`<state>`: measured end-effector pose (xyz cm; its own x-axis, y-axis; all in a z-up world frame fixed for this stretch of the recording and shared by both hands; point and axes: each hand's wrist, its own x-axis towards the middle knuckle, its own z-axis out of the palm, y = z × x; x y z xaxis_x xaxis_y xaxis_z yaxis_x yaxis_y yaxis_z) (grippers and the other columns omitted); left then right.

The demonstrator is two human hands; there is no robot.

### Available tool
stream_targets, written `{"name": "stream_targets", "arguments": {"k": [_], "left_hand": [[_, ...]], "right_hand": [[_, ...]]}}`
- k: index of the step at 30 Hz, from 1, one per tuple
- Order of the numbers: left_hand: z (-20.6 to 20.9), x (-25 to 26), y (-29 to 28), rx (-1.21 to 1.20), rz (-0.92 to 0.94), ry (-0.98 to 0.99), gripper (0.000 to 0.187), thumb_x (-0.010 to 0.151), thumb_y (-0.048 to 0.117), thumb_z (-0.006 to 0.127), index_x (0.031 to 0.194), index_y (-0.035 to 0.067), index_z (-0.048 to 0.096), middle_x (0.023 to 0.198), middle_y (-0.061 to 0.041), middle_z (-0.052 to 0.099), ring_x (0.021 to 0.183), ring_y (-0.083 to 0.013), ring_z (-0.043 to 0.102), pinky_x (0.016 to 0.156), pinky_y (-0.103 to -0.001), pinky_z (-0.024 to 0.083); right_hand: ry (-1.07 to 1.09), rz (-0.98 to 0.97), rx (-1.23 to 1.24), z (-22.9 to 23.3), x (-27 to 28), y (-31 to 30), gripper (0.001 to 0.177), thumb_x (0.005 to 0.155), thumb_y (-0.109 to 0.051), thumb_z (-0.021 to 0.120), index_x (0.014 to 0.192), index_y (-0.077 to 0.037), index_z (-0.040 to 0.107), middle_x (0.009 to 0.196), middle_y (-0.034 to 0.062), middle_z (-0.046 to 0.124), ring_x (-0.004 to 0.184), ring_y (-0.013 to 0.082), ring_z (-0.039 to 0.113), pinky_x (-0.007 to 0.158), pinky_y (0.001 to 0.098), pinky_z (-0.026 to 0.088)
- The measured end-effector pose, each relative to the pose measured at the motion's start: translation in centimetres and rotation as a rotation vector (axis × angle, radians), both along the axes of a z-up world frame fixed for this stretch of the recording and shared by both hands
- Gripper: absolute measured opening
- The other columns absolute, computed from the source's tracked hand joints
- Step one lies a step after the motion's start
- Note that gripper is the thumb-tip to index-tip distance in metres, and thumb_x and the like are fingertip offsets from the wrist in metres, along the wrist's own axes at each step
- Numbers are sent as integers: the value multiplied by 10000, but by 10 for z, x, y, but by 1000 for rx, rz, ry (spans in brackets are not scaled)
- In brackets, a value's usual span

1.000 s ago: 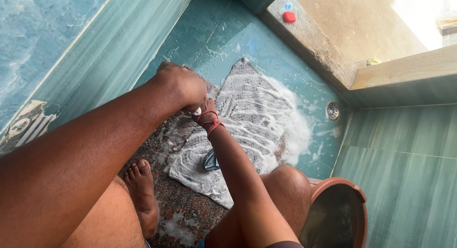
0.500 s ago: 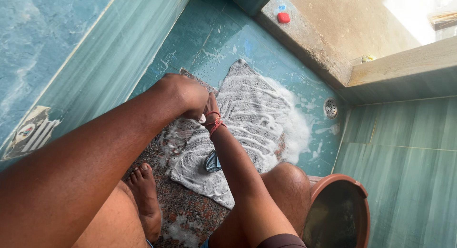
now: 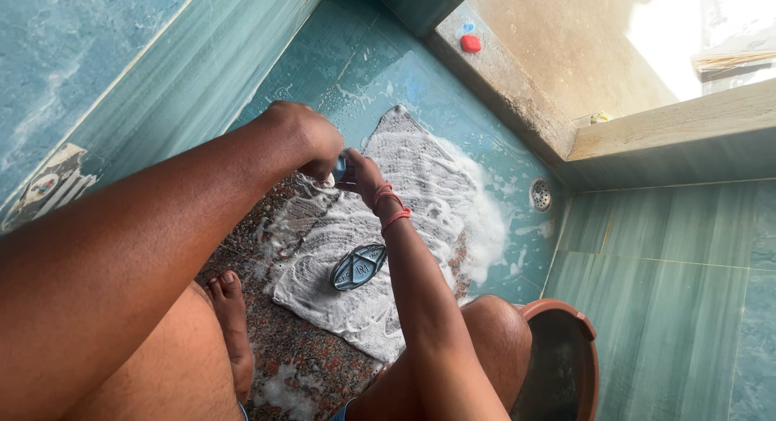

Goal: The person scrubs a soap-covered floor mat using a brush and then rinses the brush in a bucket of water.

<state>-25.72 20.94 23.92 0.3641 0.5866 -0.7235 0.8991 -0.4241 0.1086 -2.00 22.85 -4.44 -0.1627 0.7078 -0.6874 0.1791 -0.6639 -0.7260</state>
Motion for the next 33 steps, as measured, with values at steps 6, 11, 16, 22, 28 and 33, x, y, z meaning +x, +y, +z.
{"name": "stream_targets", "arguments": {"k": [6,11,16,22,28,33], "left_hand": [[-31,-2,4,-50,-43,1,460,930,432,715,1296,151,726,1253,-102,729,1126,-254,712,1000,-424,550],[-31,-2,5,-45,-71,7,454,945,453,687,1290,160,727,1262,-103,731,1138,-259,703,1007,-424,544],[-20,-1,4,7,-18,8,389,942,387,693,1267,180,748,1222,-103,753,1073,-247,745,949,-430,597],[-18,2,0,-16,14,-14,413,942,396,692,1280,165,742,1232,-110,746,1084,-253,735,957,-438,581],[-13,2,1,-15,15,-30,432,947,411,686,1295,159,731,1247,-107,738,1105,-256,724,973,-440,568],[-6,6,4,1,-31,-21,449,951,424,682,1308,155,722,1259,-105,732,1122,-258,714,987,-441,556]], "right_hand": [[-47,-47,-113,19,3,-6,522,906,-520,589,1110,-41,639,891,86,704,773,219,698,796,418,586],[-271,-35,-156,-2,1,-15,452,871,-432,727,1015,-9,654,837,81,675,708,208,690,700,391,624],[-267,-100,-63,-30,-2,-7,411,855,-336,774,957,57,709,815,102,710,680,204,711,643,352,650],[-513,155,360,-59,-14,16,409,780,-338,808,996,0,729,870,146,772,788,224,764,705,381,608],[-924,839,793,-39,-24,7,454,777,-415,843,1057,-79,721,1019,153,746,975,356,708,883,431,554],[-1127,914,600,11,-8,-48,373,836,-283,754,1177,-140,704,1229,135,663,1106,328,674,915,453,564]]}}
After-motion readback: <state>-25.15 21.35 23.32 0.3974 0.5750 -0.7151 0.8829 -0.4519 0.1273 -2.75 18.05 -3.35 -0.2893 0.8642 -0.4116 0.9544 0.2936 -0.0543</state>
